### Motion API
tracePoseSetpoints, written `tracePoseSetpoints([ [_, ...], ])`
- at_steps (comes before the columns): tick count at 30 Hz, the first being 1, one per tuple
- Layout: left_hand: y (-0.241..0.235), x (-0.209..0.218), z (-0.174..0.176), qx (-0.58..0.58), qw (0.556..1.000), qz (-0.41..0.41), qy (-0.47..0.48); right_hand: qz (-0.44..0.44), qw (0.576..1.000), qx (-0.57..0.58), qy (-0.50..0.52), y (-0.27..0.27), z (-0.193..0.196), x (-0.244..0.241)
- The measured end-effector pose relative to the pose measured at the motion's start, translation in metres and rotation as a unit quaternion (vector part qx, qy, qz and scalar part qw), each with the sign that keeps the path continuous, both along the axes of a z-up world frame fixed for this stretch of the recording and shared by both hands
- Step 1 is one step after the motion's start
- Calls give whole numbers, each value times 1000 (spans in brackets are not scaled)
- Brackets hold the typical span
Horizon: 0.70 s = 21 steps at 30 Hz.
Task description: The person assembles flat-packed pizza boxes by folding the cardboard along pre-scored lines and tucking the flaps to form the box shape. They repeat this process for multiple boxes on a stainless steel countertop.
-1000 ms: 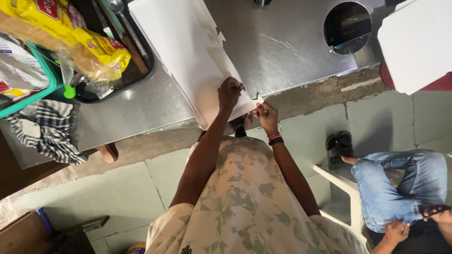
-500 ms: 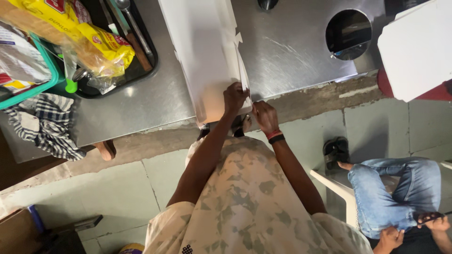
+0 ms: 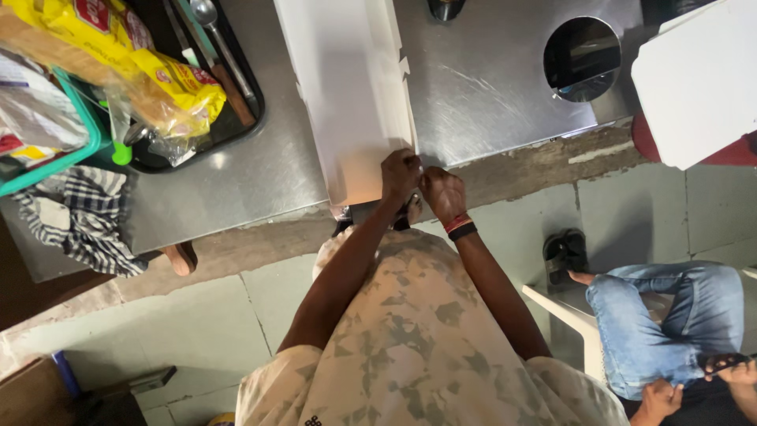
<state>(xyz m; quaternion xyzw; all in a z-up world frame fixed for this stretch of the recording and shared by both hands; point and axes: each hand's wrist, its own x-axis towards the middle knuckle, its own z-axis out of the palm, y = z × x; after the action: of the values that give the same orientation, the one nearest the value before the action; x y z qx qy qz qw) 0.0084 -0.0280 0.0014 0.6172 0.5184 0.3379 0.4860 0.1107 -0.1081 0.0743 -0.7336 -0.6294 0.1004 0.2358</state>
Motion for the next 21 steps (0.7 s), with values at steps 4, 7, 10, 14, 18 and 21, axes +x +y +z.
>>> tracePoseSetpoints([
  [4,-3,-1,-8,23,997,-64,25,-33,998,22,45,-3,-1,0],
  [7,0,1,-19,-22,995,-96,20,-19,997,33,64,-2,-3,8],
  [10,-2,3,-32,-57,994,-94,22,9,998,35,55,-4,-5,14],
  [14,0,4,-44,13,994,-106,-17,12,999,22,37,-3,-5,13],
  [18,-3,3,-47,89,983,-156,-29,-17,999,18,33,-1,-8,12],
  [21,-6,-5,-48,36,989,-138,-30,-13,997,38,64,3,-16,13],
])
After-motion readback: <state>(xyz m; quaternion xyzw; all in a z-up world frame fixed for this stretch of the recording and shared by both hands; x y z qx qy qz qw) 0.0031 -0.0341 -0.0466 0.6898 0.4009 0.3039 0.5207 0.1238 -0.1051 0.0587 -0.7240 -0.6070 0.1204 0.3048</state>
